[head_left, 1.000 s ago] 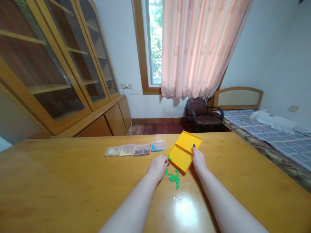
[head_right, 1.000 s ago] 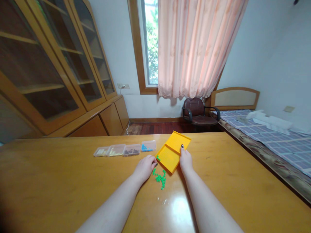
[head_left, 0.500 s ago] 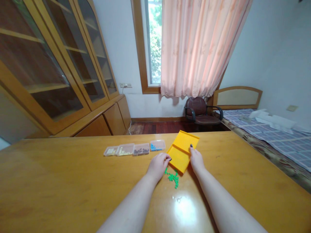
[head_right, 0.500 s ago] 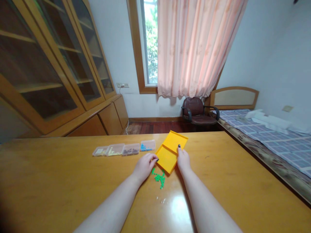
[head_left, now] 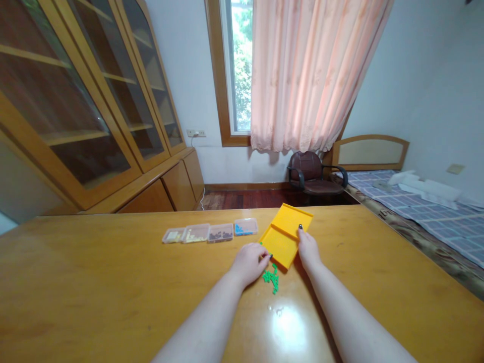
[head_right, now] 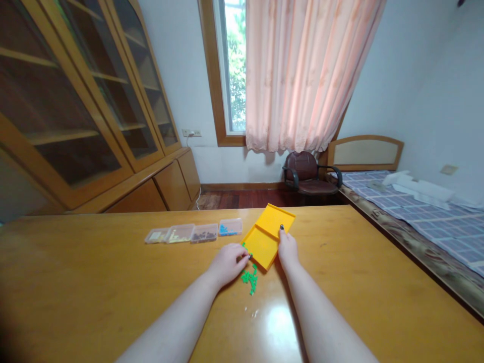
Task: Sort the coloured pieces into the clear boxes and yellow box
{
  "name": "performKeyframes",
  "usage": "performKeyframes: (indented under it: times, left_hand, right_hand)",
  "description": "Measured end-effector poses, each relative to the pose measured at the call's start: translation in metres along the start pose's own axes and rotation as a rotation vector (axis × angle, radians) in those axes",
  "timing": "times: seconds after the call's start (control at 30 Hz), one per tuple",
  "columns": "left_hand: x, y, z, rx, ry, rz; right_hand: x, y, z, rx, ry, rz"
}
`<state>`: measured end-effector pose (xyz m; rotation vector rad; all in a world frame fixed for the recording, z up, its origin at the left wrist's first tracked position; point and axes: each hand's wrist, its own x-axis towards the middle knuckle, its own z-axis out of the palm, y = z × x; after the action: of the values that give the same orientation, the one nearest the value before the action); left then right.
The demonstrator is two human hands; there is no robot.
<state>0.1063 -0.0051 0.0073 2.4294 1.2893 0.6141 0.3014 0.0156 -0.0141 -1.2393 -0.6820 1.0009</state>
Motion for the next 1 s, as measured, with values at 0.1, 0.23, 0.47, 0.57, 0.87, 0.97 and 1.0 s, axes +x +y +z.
performKeyframes:
  times: [0.1, 0.23, 0.47, 0.57, 0.87, 0.97, 1.0]
  left_hand:
    - [-0.0015, 0.0027, 0.0007, -0.019, -0.098, 0.139]
    - [-0.0029, 0.0025, 0.0021, -0.02, -0.124, 0.293]
    - [-0.0038, 0.002, 0.0043, 0.001, -0.106, 0.316]
    - [-0.0035, 0.0012, 0.0055, 0.0, -0.1, 0.307]
    - [-0.0024, -0.0031, 0.0071, 0.008, -0.096, 0.259]
    - [-0.0031, -0.0012, 0.0058, -0.009, -0.108, 0.294]
    - [-0.0032, -0.0006, 0.0058, -0.015, -0.117, 0.31]
  right_hand:
    - [0.0011, 0.0004, -0.0005, -0.006, 0.01, -0.001]
    - [0.0004, -0.0024, -0.0011, -0.048, 0.046, 0.004]
    - [0.0003, -0.0026, -0.0014, -0.024, 0.039, 0.002]
    - [-0.0009, -0.0034, 0.0003, -0.01, 0.049, 0.015]
    - [0.0044, 0.0042, -0.0013, 0.017, 0.048, 0.026]
    - [0.0041, 0.0041, -0.0018, 0.003, 0.034, 0.016]
    - [0.0041, 0.0041, -0.0019, 0.001, 0.029, 0.014]
